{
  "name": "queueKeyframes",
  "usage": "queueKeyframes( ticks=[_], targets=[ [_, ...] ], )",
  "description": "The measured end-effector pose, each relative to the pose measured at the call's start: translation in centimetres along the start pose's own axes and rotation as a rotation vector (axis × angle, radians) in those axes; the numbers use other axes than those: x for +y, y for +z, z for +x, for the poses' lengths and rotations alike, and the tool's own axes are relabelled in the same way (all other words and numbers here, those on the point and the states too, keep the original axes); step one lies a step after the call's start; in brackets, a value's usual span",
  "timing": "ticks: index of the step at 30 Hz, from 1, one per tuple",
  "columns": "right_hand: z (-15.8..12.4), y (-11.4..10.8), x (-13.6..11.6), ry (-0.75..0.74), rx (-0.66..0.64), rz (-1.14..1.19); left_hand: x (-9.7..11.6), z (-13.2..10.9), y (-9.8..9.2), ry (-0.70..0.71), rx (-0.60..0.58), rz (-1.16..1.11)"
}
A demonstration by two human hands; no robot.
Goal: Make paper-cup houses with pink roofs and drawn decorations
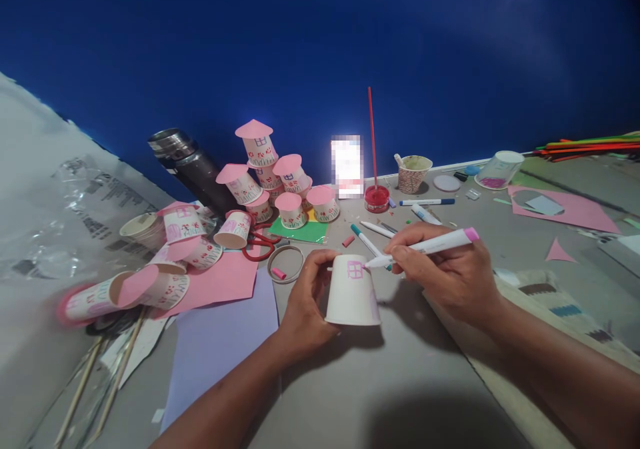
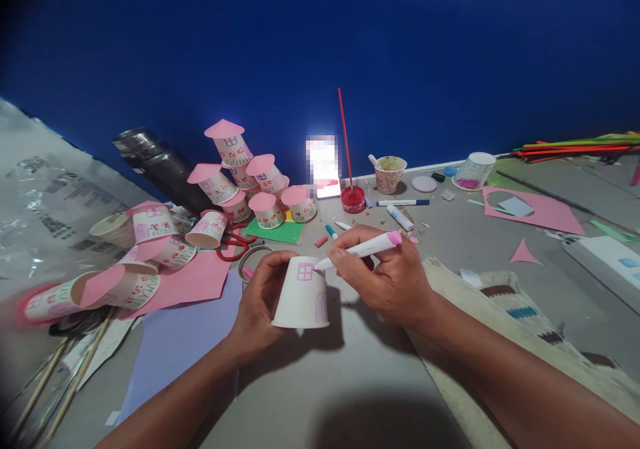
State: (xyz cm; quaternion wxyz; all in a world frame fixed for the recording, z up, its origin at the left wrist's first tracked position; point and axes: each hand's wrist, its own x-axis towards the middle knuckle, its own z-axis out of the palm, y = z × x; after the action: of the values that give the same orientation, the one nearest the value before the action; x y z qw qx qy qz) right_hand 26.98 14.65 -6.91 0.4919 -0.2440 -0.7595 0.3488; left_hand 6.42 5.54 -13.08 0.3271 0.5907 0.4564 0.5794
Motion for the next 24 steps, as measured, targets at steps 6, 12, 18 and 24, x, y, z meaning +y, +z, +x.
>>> queueKeyframes(
  ticks=[6, 12, 18, 24],
  targets=[
    [-0.05, 0.14, 0.02, -0.006, 0.014, 0.023, -0.08, 0.04, -0.05, -0.01, 0.004, -0.012],
    [-0.1, 0.02, -0.12, -0.016, -0.035, 0.036, 0.01, 0.14, -0.05, -0.01, 0.002, -0.022],
    [-0.03, 0.12, -0.14, 0.0, -0.019, 0.048, -0.07, 0.1, -0.13, -0.01, 0.006, -0.016],
    [0.02, 0.06, -0.28, 0.022, -0.036, 0.059, 0.04, 0.07, -0.18, -0.032, 0.018, 0.014]
  ],
)
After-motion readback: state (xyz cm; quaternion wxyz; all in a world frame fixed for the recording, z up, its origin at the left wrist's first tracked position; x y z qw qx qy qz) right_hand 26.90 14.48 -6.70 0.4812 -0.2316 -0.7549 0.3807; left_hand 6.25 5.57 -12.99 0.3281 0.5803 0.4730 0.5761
